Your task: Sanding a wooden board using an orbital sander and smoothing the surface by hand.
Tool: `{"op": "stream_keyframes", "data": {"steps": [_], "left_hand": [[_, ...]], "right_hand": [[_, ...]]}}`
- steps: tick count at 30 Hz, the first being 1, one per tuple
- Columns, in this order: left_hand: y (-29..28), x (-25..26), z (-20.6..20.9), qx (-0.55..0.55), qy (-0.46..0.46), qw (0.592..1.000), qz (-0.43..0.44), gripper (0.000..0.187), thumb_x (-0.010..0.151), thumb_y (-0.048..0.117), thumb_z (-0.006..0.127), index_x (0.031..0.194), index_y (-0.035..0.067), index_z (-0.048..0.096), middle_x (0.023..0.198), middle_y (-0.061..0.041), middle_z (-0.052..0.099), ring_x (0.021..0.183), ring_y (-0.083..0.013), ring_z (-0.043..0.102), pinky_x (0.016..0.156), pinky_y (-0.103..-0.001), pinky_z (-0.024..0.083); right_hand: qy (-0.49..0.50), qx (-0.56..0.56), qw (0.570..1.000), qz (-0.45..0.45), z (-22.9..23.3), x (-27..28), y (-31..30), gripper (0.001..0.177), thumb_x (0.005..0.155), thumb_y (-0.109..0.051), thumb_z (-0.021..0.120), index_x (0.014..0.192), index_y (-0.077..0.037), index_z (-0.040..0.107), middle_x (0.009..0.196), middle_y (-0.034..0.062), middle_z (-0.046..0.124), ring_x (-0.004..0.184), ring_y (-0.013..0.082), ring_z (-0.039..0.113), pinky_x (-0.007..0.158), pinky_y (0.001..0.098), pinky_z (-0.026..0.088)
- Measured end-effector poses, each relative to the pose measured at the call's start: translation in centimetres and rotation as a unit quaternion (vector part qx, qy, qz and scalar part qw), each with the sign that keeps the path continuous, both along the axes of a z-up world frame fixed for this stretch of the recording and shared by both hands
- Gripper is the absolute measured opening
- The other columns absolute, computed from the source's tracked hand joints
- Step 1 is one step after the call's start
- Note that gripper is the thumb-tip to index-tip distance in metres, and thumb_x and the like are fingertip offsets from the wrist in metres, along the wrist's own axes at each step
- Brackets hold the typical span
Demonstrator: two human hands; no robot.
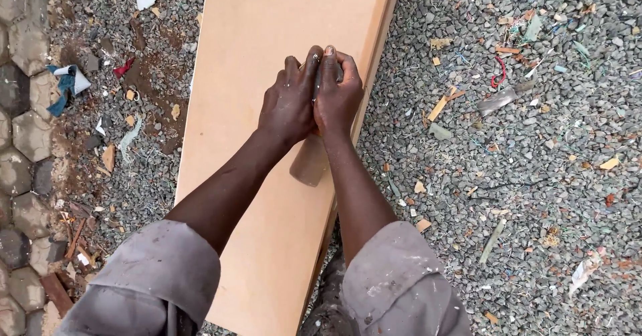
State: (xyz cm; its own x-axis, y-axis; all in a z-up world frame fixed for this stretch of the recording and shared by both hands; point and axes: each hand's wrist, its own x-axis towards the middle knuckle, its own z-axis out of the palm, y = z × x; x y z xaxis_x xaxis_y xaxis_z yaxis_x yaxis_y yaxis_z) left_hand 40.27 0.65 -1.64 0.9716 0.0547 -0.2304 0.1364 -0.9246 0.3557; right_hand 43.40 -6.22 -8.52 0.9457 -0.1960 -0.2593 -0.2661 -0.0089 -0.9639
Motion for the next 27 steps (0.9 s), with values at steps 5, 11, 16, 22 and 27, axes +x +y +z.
{"op": "stream_keyframes", "data": {"steps": [5, 11, 16, 22, 27], "left_hand": [[0.8, -1.9, 0.8, 0.015, 0.031, 0.999, 0.008, 0.086, 0.083, 0.013, 0.069, 0.155, 0.016, 0.022, 0.110, -0.018, 0.046, 0.099, -0.0495, 0.063, 0.083, -0.069, 0.056], [2.4, -0.4, 0.2, 0.019, 0.014, 0.999, 0.021, 0.086, 0.083, 0.016, 0.069, 0.154, 0.018, 0.022, 0.112, -0.019, 0.045, 0.099, -0.0499, 0.063, 0.082, -0.067, 0.055], [1.8, 2.2, -0.7, 0.000, -0.011, 0.999, 0.044, 0.068, 0.093, 0.038, 0.060, 0.150, 0.022, 0.027, 0.112, -0.015, 0.045, 0.089, -0.0416, 0.057, 0.070, -0.052, 0.049], [1.3, 2.6, -0.8, 0.002, -0.038, 0.999, -0.016, 0.064, 0.095, 0.036, 0.058, 0.150, 0.020, 0.029, 0.113, -0.017, 0.047, 0.087, -0.0457, 0.059, 0.062, -0.054, 0.050], [0.9, 3.0, -0.4, 0.001, -0.015, 0.999, -0.038, 0.063, 0.095, 0.038, 0.058, 0.148, 0.021, 0.030, 0.114, -0.017, 0.048, 0.085, -0.0458, 0.059, 0.059, -0.054, 0.051]], "right_hand": [[0.030, 0.020, 0.999, 0.029, -0.4, -1.9, 1.2, 0.031, 0.102, -0.051, 0.059, 0.106, -0.024, 0.073, 0.096, 0.0040, 0.079, 0.101, 0.0301, 0.075, 0.088, 0.0468, 0.057], [0.044, 0.035, 0.998, 0.034, 1.0, 0.2, 2.5, 0.030, 0.097, -0.050, 0.062, 0.104, -0.023, 0.073, 0.094, 0.0059, 0.079, 0.100, 0.0313, 0.076, 0.089, 0.0464, 0.060], [0.033, 0.040, 0.998, 0.028, 2.1, 2.5, 1.4, 0.050, 0.088, -0.055, 0.055, 0.105, -0.012, 0.074, 0.104, 0.0045, 0.081, 0.097, 0.0170, 0.077, 0.080, 0.0294, 0.061], [0.042, 0.020, 0.999, -0.026, 2.1, 2.5, 0.6, 0.044, 0.090, -0.053, 0.056, 0.098, -0.013, 0.074, 0.097, 0.0028, 0.081, 0.090, 0.0166, 0.077, 0.074, 0.0302, 0.060], [0.040, 0.024, 0.997, -0.058, 2.0, 2.3, 0.3, 0.045, 0.091, -0.052, 0.055, 0.099, -0.011, 0.073, 0.104, 0.0052, 0.081, 0.097, 0.0193, 0.076, 0.082, 0.0318, 0.059]]}}
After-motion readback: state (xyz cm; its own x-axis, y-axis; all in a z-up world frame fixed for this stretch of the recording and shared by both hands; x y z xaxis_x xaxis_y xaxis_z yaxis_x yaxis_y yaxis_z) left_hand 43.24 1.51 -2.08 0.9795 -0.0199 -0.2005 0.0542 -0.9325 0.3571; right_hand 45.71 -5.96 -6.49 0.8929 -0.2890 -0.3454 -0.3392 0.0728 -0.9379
